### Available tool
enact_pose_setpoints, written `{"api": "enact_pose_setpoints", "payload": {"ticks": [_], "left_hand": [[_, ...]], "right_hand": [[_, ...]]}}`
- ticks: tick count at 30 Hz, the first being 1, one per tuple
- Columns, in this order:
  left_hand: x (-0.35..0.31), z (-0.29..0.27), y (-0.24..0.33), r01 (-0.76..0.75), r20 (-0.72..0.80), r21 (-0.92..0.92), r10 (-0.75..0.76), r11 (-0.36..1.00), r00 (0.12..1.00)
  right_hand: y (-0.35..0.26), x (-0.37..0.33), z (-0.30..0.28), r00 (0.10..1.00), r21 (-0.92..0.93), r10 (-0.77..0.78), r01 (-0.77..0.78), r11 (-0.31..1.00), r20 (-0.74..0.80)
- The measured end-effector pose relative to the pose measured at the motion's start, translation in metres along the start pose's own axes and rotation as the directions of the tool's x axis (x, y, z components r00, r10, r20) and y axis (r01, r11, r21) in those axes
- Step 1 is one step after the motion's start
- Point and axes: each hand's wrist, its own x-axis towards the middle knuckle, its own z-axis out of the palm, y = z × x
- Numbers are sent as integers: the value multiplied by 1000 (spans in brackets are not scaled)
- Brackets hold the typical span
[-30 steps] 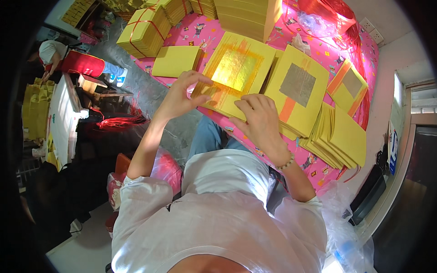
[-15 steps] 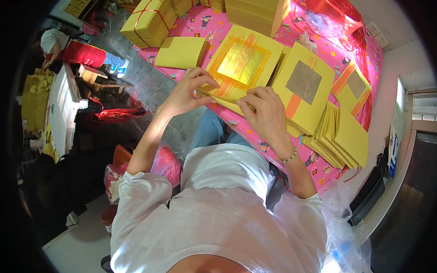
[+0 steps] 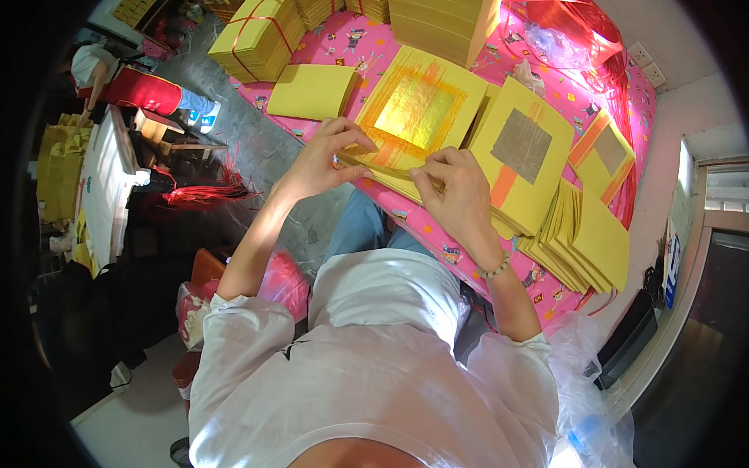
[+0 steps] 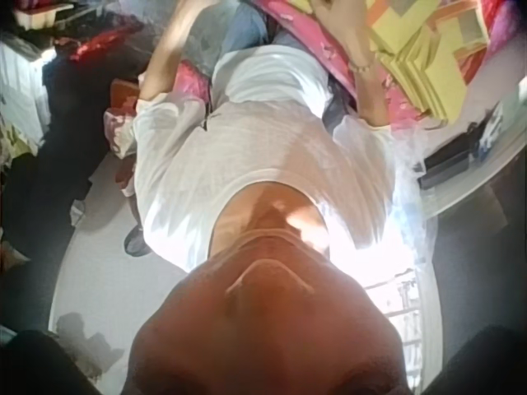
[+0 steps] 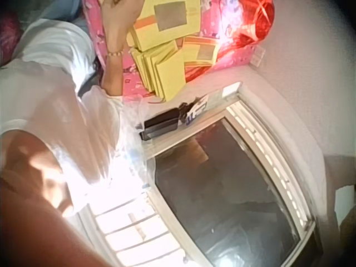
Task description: The person repeatedly folds yellow paper sheets with gold and gray printed squares, stacking the folded items into neat piles on a pink patterned tablecloth. The person handles the sheets one by one, folding them in half and placing them into growing stacks.
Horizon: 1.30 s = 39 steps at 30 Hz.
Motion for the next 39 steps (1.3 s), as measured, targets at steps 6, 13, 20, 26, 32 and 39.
{"api": "enact_pose_setpoints", "payload": {"ticks": [6,13,20,26,32,39], "left_hand": [[1,0,1,-5,3,8,5,1000,1000],[2,-2,-1,-4,3,-35,5,999,1000],[5,-2,-6,-5,17,-57,6,998,1000],[7,-3,-3,19,12,-56,-18,998,1000],[11,-11,3,-74,53,54,71,996,996],[19,-17,19,-81,147,205,51,975,988]], "right_hand": [[0,0,1,1000,8,24,-24,1000,-4],[-2,-1,1,1000,-5,0,0,1000,-18],[1,-1,0,999,-2,-49,49,999,-18],[0,-3,-2,983,-77,-181,179,981,-28],[0,0,-5,985,-106,-170,173,979,36],[-4,9,-14,992,-57,-109,113,992,69]]}}
